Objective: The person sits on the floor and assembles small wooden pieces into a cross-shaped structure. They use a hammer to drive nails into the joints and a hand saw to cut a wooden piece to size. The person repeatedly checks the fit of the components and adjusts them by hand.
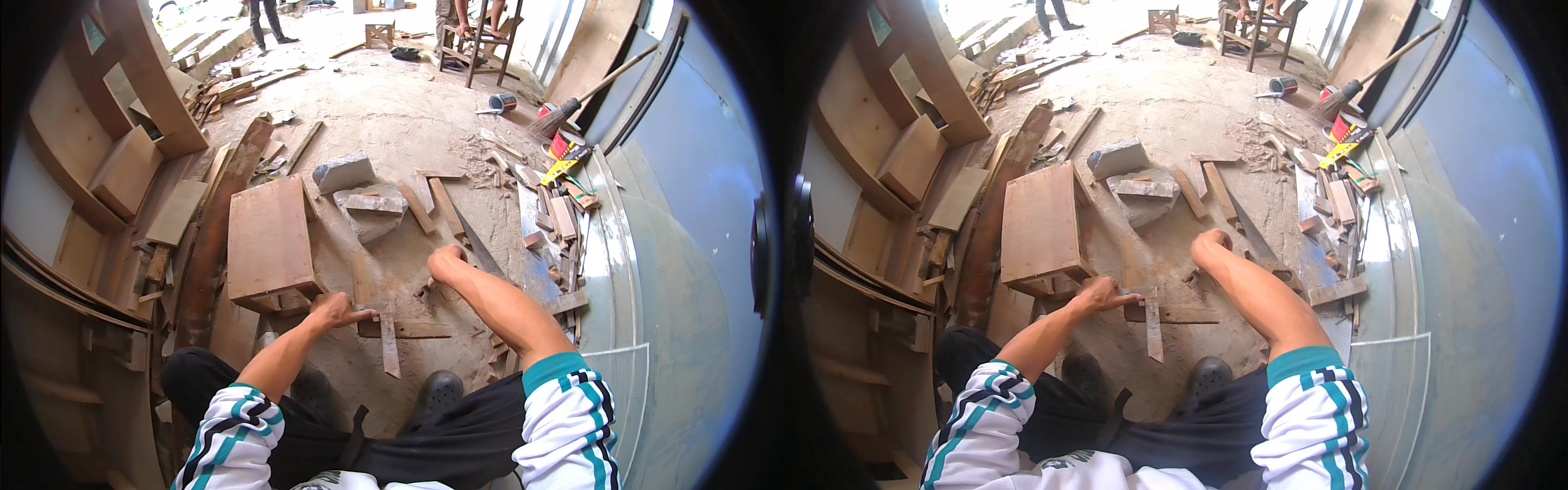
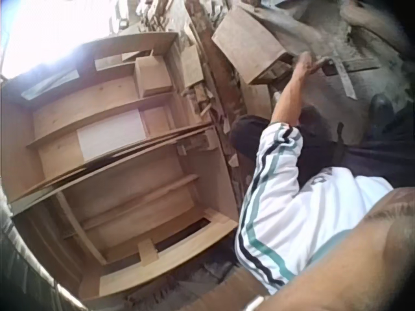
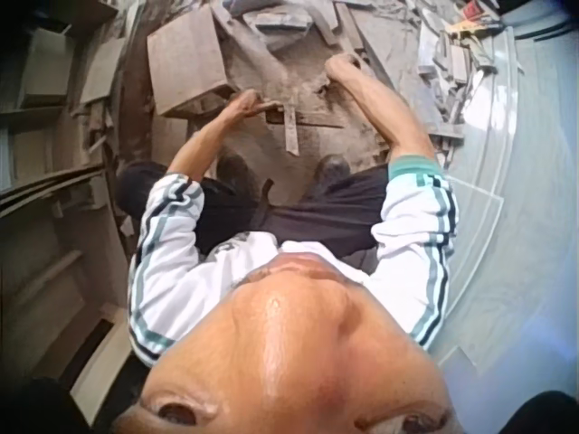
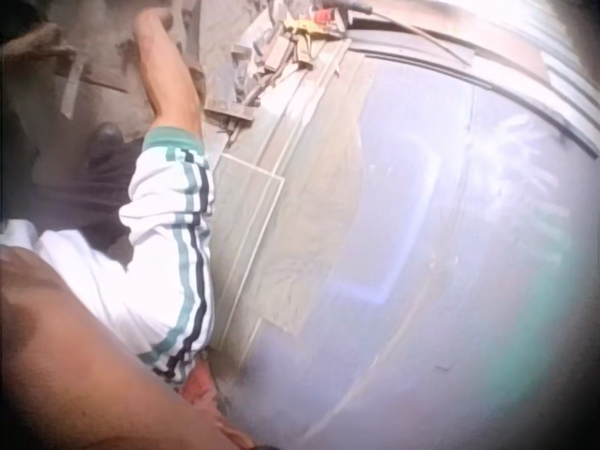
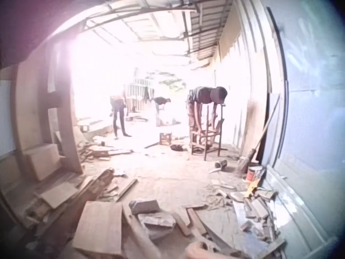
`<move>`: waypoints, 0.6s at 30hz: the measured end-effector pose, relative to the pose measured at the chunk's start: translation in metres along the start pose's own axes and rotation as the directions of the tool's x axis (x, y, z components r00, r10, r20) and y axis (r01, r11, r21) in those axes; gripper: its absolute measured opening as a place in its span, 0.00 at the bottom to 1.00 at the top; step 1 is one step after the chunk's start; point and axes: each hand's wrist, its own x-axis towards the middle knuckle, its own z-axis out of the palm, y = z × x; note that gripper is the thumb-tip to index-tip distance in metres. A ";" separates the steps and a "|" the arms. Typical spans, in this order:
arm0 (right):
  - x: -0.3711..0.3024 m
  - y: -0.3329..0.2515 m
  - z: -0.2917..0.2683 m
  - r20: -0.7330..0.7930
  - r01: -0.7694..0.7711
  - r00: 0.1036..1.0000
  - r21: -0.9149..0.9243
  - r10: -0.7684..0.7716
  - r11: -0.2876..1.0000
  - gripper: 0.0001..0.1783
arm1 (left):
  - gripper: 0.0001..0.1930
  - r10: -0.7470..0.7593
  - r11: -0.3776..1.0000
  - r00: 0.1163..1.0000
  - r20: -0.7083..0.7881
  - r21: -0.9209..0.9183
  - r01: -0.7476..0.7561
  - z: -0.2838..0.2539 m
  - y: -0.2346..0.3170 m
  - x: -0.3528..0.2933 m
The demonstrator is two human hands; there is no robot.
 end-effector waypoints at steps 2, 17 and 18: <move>-0.005 0.001 0.000 -0.074 0.022 0.997 -0.010 -0.023 1.000 0.17 | 0.47 -0.005 1.000 1.000 -0.018 -0.010 0.004 -0.006 0.011 -0.006; -0.068 0.002 -0.022 -0.703 0.637 0.572 0.056 -0.422 0.769 0.20 | 0.40 0.088 0.953 0.928 -0.362 -0.240 -0.184 0.016 -0.006 -0.008; -0.073 0.001 -0.021 -0.646 0.618 0.628 0.075 -0.434 0.782 0.21 | 0.39 0.075 0.949 0.929 -0.363 -0.259 -0.178 0.016 -0.007 -0.008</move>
